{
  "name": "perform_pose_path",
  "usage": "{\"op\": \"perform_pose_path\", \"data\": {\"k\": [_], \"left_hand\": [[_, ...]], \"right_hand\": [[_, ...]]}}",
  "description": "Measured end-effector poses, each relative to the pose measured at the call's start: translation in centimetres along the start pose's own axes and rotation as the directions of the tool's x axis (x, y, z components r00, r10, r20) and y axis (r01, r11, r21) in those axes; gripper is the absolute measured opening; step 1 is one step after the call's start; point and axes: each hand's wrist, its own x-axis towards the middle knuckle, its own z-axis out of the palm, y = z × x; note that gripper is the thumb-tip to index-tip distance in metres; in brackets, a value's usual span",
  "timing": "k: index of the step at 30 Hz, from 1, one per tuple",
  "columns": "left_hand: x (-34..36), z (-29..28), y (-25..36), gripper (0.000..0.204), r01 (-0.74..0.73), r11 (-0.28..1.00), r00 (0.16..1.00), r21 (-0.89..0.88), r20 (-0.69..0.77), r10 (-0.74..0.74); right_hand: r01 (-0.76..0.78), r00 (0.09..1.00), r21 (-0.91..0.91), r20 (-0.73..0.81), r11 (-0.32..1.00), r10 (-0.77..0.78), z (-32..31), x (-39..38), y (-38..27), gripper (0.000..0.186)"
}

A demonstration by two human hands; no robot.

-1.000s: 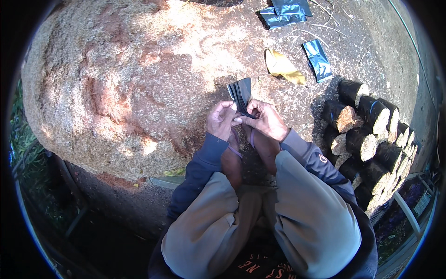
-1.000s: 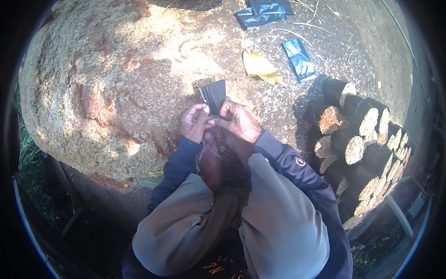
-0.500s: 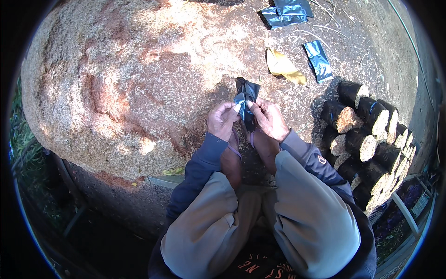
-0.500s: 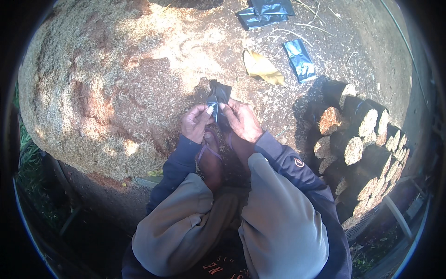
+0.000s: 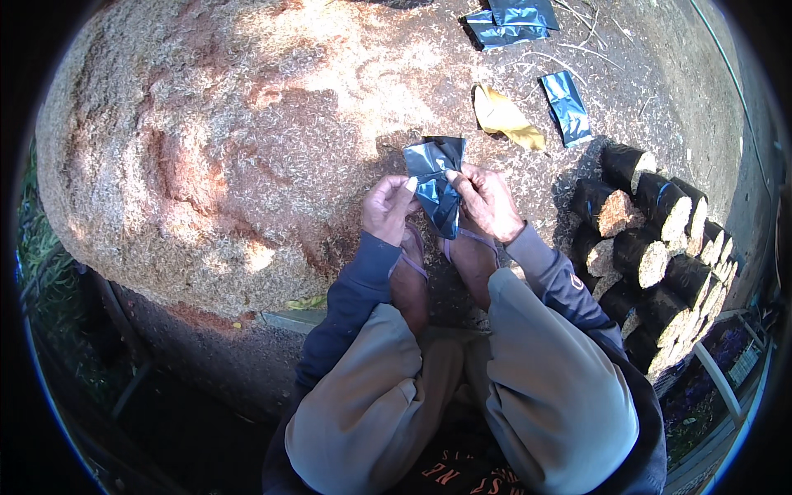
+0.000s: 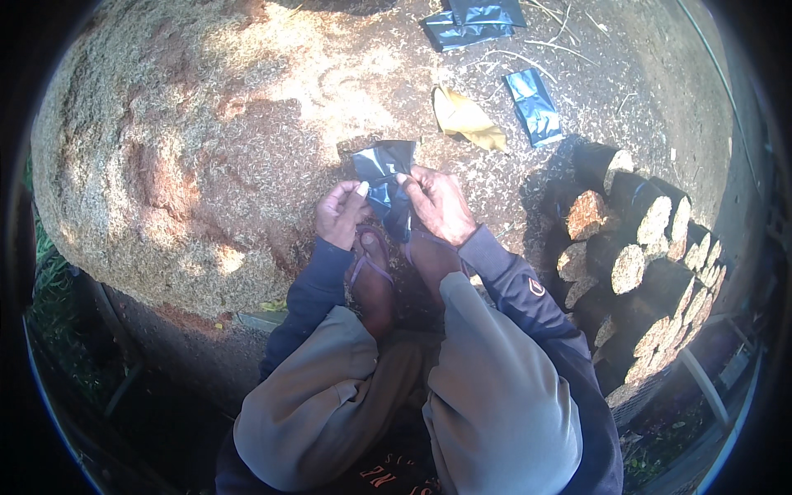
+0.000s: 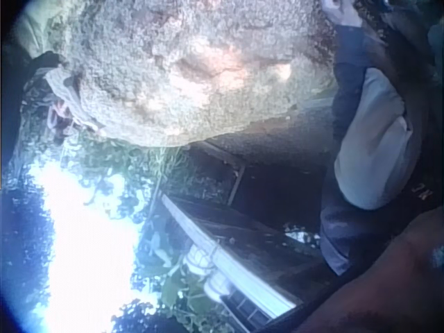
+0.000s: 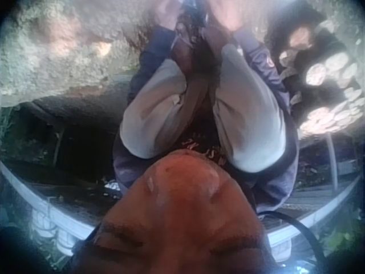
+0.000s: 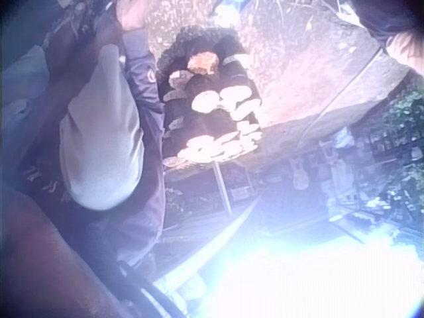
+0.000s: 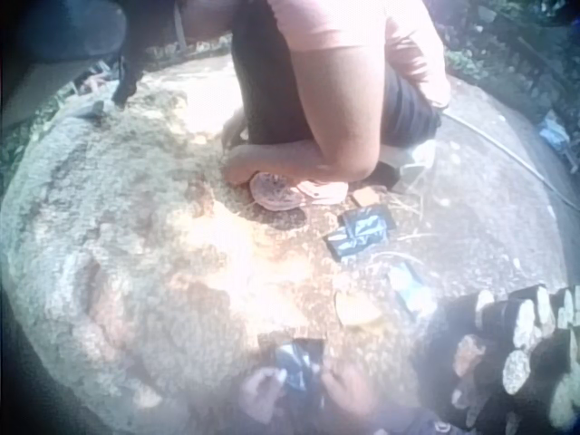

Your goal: The person sits on the ground and packs cylindrical substrate blocks into small black plastic bags. They open each bag, place a block inside, and set the filled bag aside. A stack of blocks and several filled bags are visible nearby.

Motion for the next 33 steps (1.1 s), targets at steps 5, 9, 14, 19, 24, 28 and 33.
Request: {"op": "perform_pose_path", "data": {"k": [5, 9, 14, 19, 24, 28, 33], "left_hand": [[0.4, -0.7, -0.6, 0.013, 0.035, 0.999, 0.999, -0.015, -0.024, -0.035], [0.4, -0.8, -0.9, 0.015, 0.037, 0.996, 0.999, -0.081, 0.005, -0.037], [0.3, -0.3, -0.9, 0.015, 0.059, 0.989, 0.998, -0.134, 0.019, -0.057], [0.3, -0.6, -1.1, 0.014, 0.068, 0.983, 0.997, -0.172, 0.035, -0.062], [0.4, -1.2, -1.0, 0.015, 0.08, 0.985, 0.997, -0.154, 0.031, -0.076], [0.2, -0.6, -0.7, 0.015, 0.086, 0.98, 0.996, -0.178, 0.01, -0.086], [0.1, -0.5, -0.3, 0.016, 0.088, 0.971, 0.996, -0.222, -0.008, -0.092]], "right_hand": [[-0.155, 0.984, 0.228, 0.122, 0.961, 0.13, 0.4, -0.4, 0.9, 0.039], [-0.183, 0.98, 0.323, 0.138, 0.928, 0.145, 0.7, -0.6, 1.1, 0.042], [-0.264, 0.963, 0.487, 0.174, 0.833, 0.204, 0.7, -0.9, 0.9, 0.044], [-0.243, 0.968, 0.557, 0.192, 0.794, 0.162, 1.2, -0.9, 0.8, 0.04], [-0.265, 0.963, 0.63, 0.217, 0.73, 0.162, 1.1, -0.9, 0.7, 0.031], [-0.114, 0.983, 0.341, 0.172, 0.933, 0.057, 0.7, -1.1, 0.4, 0.024], [-0.161, 0.966, 0.422, 0.254, 0.892, 0.055, 1.0, -1.1, 0.3, 0.02]]}}
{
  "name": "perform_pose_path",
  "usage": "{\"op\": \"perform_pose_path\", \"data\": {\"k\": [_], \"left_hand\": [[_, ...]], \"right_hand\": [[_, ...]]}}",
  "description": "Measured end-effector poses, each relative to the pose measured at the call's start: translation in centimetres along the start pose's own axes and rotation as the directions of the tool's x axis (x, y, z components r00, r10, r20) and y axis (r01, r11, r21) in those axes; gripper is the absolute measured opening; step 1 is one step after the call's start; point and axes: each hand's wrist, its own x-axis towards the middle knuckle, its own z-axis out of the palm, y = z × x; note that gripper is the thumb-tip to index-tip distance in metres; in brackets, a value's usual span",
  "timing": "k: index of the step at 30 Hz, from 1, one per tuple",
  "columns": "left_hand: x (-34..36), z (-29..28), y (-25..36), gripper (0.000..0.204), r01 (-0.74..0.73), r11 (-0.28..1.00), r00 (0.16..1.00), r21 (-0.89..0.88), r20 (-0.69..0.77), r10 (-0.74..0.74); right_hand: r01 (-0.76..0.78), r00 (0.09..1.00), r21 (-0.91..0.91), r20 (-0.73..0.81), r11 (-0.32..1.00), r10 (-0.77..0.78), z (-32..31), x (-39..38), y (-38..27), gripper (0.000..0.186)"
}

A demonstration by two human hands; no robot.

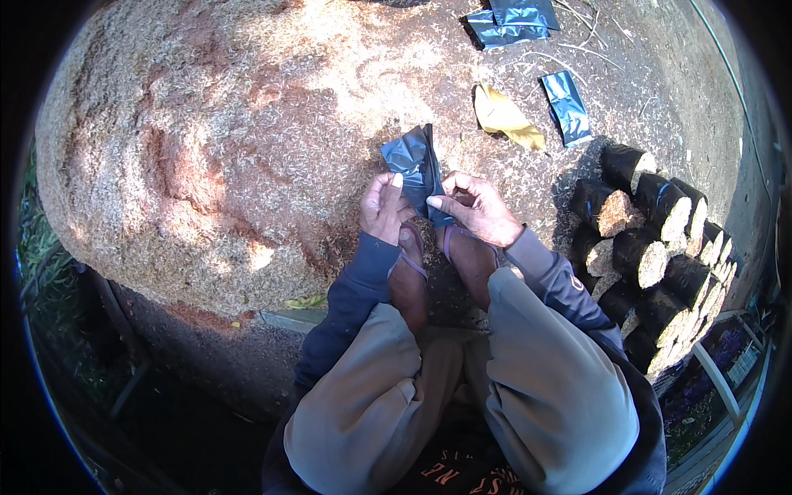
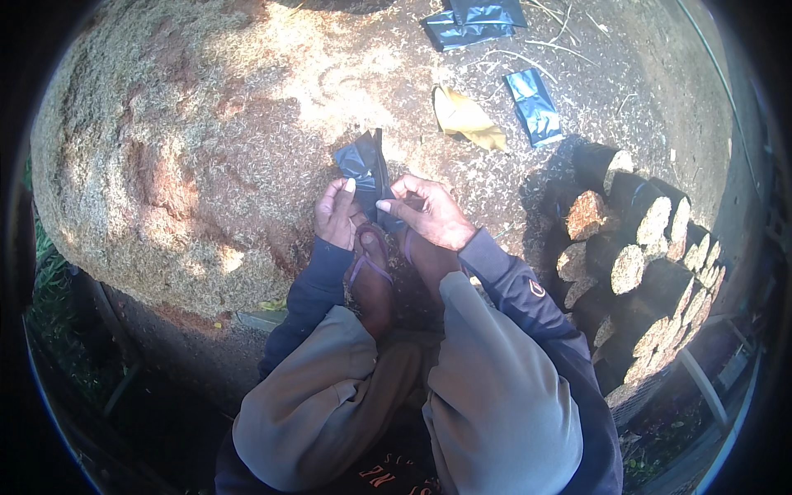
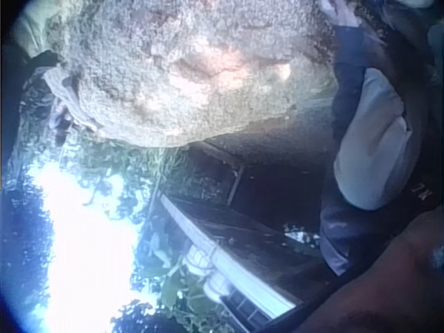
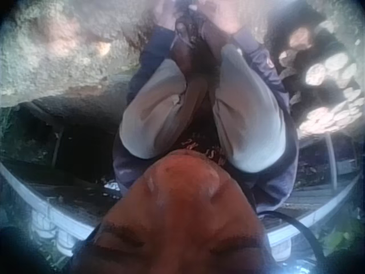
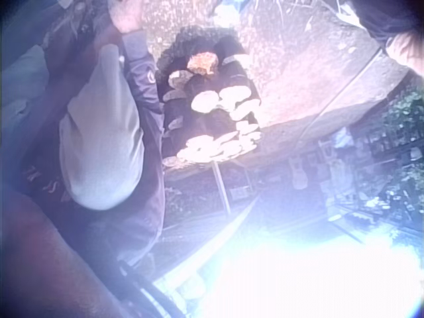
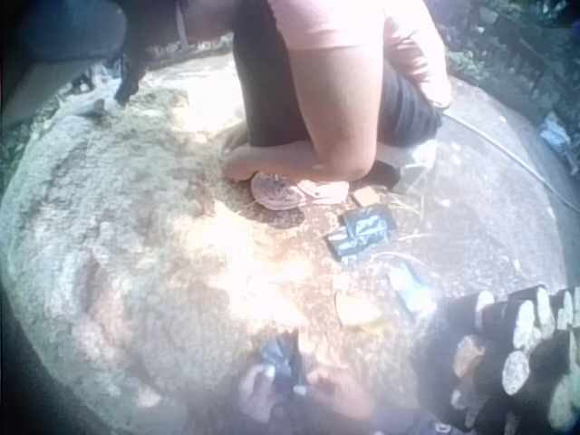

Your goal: The person sits on the ground and packs cylindrical substrate blocks into small black plastic bags. They open each bag, place a block inside, and set the filled bag aside. A stack of blocks and several filled bags are visible nearby.

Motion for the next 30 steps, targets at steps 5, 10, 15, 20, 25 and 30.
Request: {"op": "perform_pose_path", "data": {"k": [5, 10, 15, 20, 25, 30], "left_hand": [[0.6, -0.9, -0.5, 0.015, 0.025, 1.0, 1.0, 0.015, -0.012, -0.025], [1.0, -1.5, -1.4, 0.015, -0.021, 0.999, 1.0, -0.044, -0.014, 0.021], [1.1, -1.9, -1.4, 0.017, -0.018, 0.999, 1.0, -0.04, 0.015, 0.018], [0.7, -1.4, -0.6, 0.018, 0.009, 1.0, 0.999, -0.004, -0.05, -0.009], [0.8, -1.2, 0.2, 0.02, -0.02, 1.0, 0.995, 0.011, -0.098, 0.021], [1.1, -1.6, 0.4, 0.021, -0.046, 0.999, 0.992, -0.016, -0.119, 0.043]], "right_hand": [[0.03, 1.0, 0.051, 0.006, 0.998, -0.03, 0.0, 0.2, 0.5, 0.018], [0.08, 0.997, -0.068, 0.01, 0.994, -0.08, -0.3, 0.3, 0.4, 0.013], [0.107, 0.994, -0.076, 0.011, 0.991, -0.106, -0.6, 0.2, 0.2, 0.013], [0.092, 0.996, 0.013, -0.014, 0.996, -0.092, -0.9, 0.5, 0.3, 0.015], [0.051, 0.998, 0.098, -0.048, 0.994, -0.047, -1.8, 0.1, -0.4, 0.013], [0.074, 0.994, 0.086, -0.084, 0.994, -0.066, -3.2, -0.1, -1.3, 0.01]]}}
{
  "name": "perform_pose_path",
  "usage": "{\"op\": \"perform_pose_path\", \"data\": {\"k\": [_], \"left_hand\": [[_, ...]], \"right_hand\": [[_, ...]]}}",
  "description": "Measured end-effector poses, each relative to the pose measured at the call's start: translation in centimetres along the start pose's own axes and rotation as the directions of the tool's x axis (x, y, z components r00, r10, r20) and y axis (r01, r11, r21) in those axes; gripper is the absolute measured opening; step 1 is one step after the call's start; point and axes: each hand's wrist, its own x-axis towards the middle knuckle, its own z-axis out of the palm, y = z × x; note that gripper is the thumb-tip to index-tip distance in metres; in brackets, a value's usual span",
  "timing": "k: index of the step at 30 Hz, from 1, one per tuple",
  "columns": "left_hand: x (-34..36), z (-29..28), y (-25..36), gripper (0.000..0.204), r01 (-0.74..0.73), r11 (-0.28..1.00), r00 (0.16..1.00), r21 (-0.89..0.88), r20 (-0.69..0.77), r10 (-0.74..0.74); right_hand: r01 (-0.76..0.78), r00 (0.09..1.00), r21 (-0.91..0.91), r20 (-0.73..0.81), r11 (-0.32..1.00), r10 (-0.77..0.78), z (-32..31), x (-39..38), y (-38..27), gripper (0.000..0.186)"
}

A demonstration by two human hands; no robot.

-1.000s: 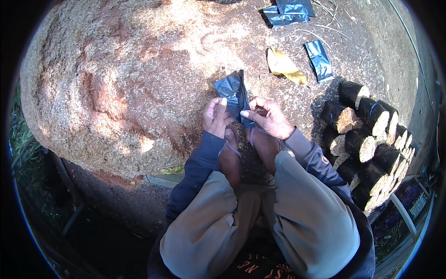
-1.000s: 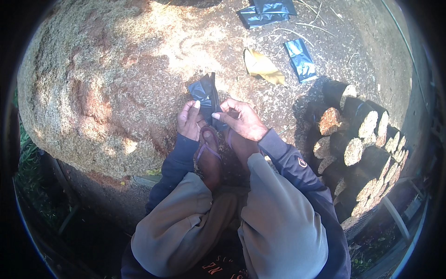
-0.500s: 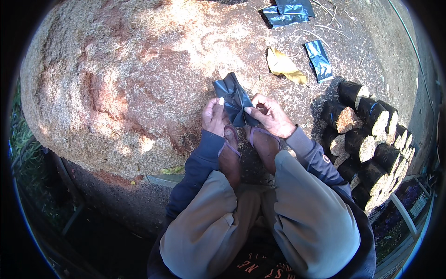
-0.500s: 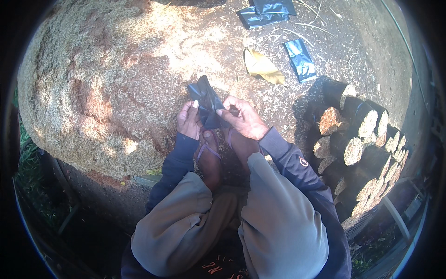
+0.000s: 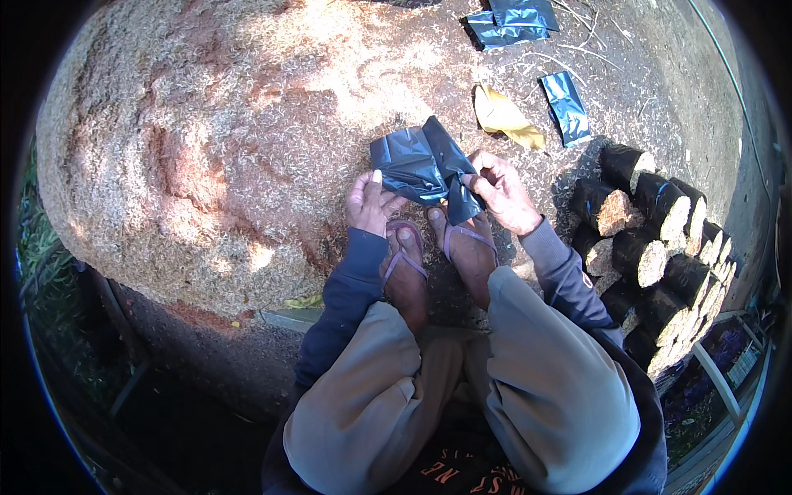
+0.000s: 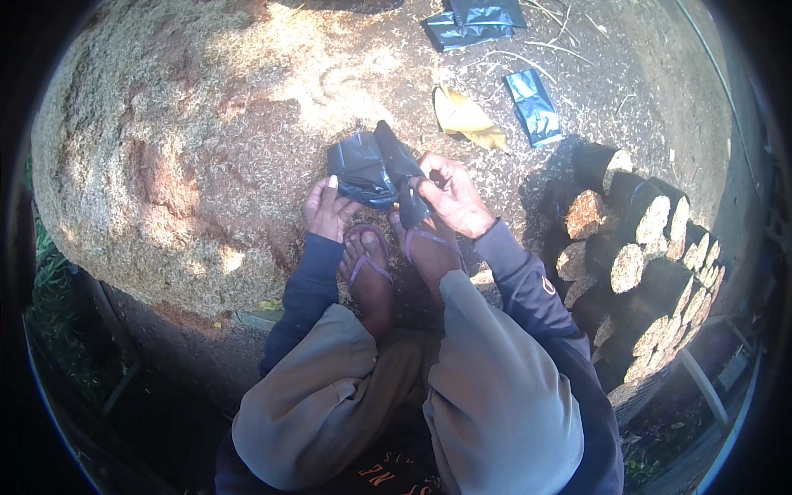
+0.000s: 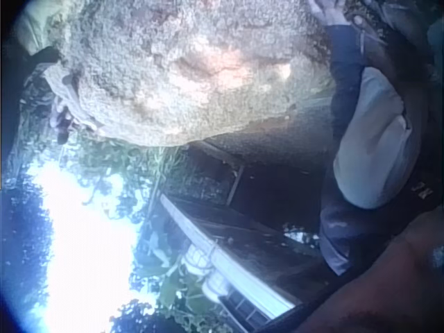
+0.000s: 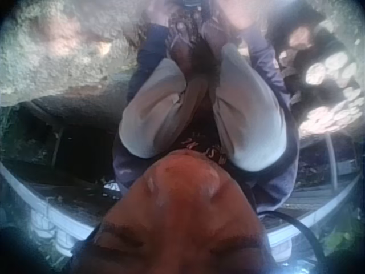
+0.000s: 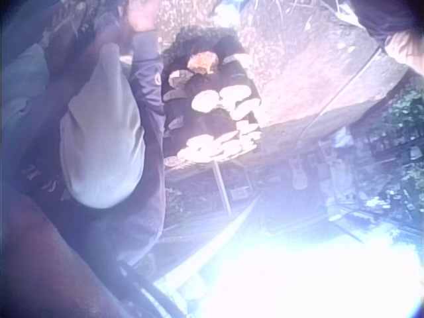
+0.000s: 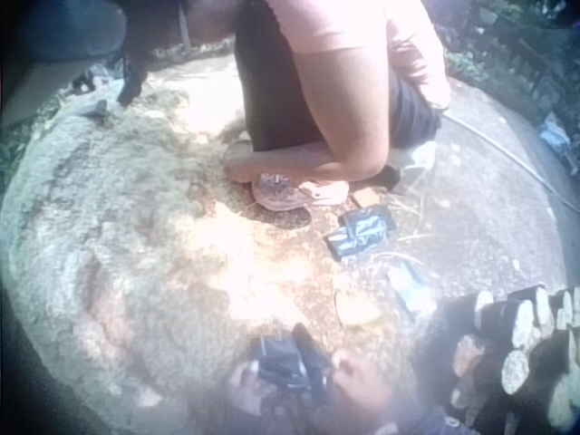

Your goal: The person sits on the ground and packs cylindrical substrate blocks into small black plastic bags. They open each bag, place a block inside, and set the filled bag aside. A stack of blocks and several filled bags are visible nearby.

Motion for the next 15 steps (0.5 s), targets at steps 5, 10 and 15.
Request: {"op": "perform_pose_path", "data": {"k": [5, 10, 15], "left_hand": [[0.4, -0.8, -0.5, 0.02, -0.052, 0.999, 0.997, -0.012, 0.05, 0.052], [1.7, -2.1, -0.6, 0.023, -0.075, 0.997, 0.994, -0.001, -0.076, 0.075], [1.6, -3.0, 0.0, 0.022, -0.119, 0.993, 0.987, -0.013, -0.106, 0.117]], "right_hand": [[0.062, 0.998, 0.035, -0.026, 0.997, -0.061, -0.8, 0.3, -0.1, 0.013], [0.006, 0.998, -0.067, -0.061, 0.998, -0.011, -2.6, 0.3, -0.4, 0.011], [0.137, 0.982, 0.022, -0.134, 0.99, -0.133, -4.4, 0.5, -0.1, 0.006]]}}
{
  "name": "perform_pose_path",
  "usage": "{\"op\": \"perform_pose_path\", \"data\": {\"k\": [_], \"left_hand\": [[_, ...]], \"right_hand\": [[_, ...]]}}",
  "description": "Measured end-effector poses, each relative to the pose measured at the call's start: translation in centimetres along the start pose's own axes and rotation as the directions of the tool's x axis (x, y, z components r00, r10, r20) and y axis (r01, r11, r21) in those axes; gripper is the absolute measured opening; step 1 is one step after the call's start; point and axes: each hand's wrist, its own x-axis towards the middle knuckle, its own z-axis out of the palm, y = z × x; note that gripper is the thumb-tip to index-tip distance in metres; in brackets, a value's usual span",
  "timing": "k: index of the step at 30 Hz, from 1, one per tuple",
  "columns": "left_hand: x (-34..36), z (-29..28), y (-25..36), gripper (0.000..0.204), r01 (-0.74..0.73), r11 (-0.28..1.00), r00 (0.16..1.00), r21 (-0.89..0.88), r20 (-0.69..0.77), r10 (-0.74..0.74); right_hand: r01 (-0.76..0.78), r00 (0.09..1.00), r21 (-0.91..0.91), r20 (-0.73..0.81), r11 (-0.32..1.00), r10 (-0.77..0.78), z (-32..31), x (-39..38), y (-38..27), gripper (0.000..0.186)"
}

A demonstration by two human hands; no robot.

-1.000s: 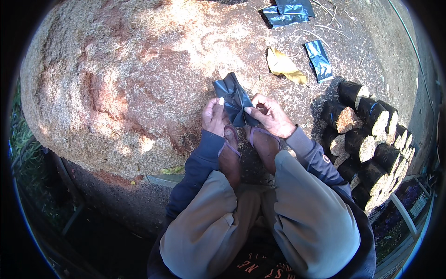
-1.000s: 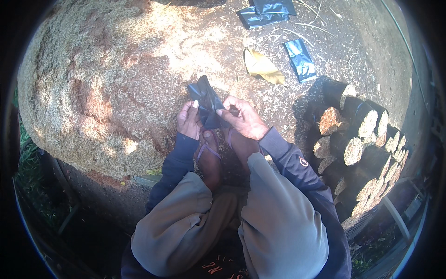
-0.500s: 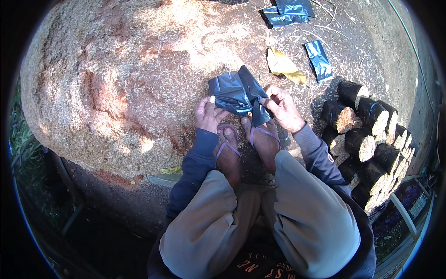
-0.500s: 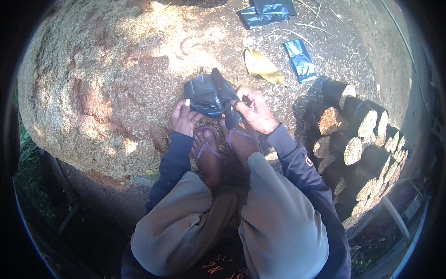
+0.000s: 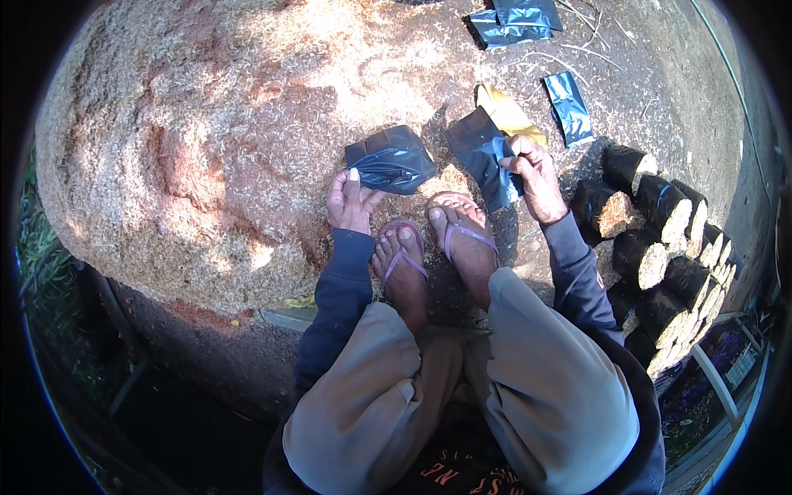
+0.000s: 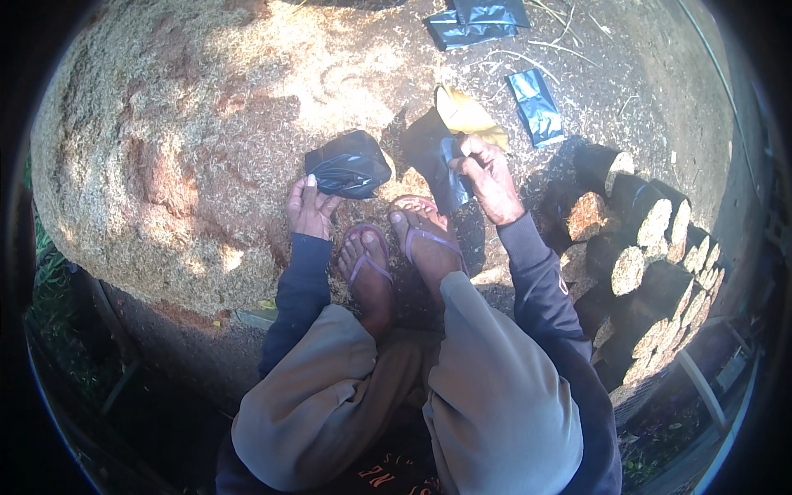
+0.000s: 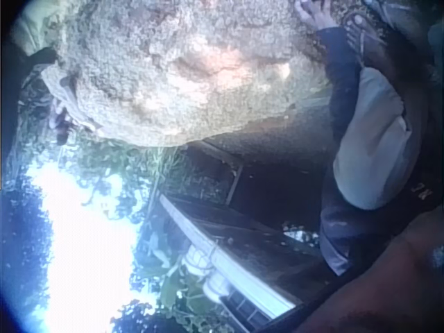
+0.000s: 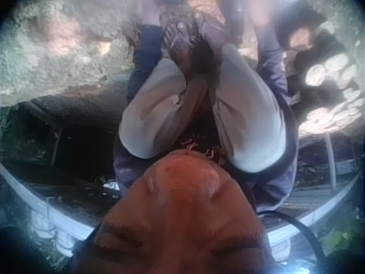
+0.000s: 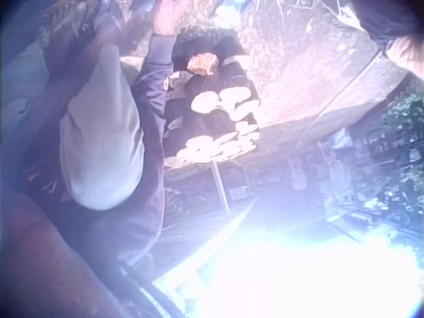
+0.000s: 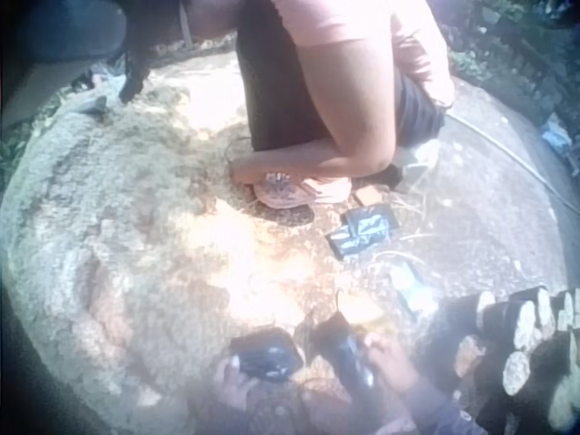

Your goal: The person sits on the ground and packs cylindrical substrate blocks into small black plastic bags. They open each bag, place a block inside, and set the filled bag aside. A stack of blocks and several filled bags are visible nearby.

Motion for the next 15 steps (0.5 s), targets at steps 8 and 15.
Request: {"op": "perform_pose_path", "data": {"k": [8, 15], "left_hand": [[-0.5, 0.7, -0.1, 0.022, -0.01, 0.999, 1.0, 0.038, 0.022, 0.009], [-1.1, 1.0, 0.2, 0.02, -0.04, 0.994, 0.995, 0.107, 0.094, 0.03]], "right_hand": [[-0.002, 0.992, -0.132, -0.122, 0.991, -0.014, -1.2, 1.6, 4.5, 0.015], [0.058, 0.85, -0.256, -0.495, 0.965, -0.182, -7.6, 4.7, 1.2, 0.012]]}}
